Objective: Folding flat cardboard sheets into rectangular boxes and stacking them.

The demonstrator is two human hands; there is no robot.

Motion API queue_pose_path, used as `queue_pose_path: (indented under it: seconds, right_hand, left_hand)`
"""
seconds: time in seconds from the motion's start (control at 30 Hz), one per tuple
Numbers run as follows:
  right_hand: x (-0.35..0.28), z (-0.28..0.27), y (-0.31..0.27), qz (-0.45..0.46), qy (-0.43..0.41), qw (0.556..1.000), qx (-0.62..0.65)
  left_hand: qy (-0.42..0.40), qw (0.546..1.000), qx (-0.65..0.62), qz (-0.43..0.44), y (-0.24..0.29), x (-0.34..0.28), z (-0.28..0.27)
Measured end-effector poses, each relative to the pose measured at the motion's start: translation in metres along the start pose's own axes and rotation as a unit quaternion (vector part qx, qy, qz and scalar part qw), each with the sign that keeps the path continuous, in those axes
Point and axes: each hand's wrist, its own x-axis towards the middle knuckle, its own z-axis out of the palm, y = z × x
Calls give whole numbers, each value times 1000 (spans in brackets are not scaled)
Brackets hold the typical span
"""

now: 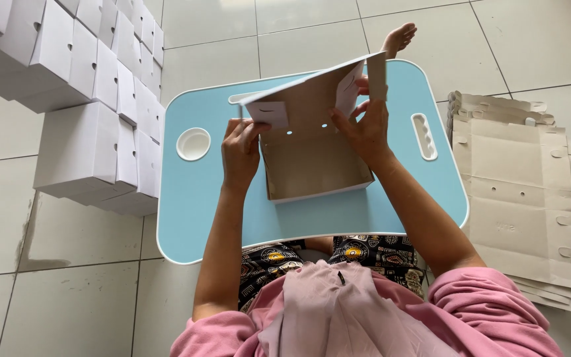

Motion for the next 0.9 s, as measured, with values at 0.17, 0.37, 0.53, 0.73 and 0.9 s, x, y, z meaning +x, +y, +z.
queue_pose_path:
  seconds: [0.17, 0.37, 0.53, 0.73, 0.9]
  right_hand:
    - [2, 1, -3, -1, -17, 999, 34]
    - [-1, 2, -8, -89, -15, 996, 5]
    - [-9, 4, -6, -140, -33, 989, 33]
    - [-8, 3, -11, -193, -53, 980, 14]
    - [-9, 6, -8, -178, -81, 980, -23]
  left_hand:
    - [-14, 940, 340, -5, 61, 1, -8]
    - [48, 994, 96, 36, 121, 19, -12]
    - [52, 997, 43, 38, 143, 32, -6]
    - [53, 998, 36, -13, 151, 32, 13]
    - [56, 993, 105, 24, 138, 36, 24]
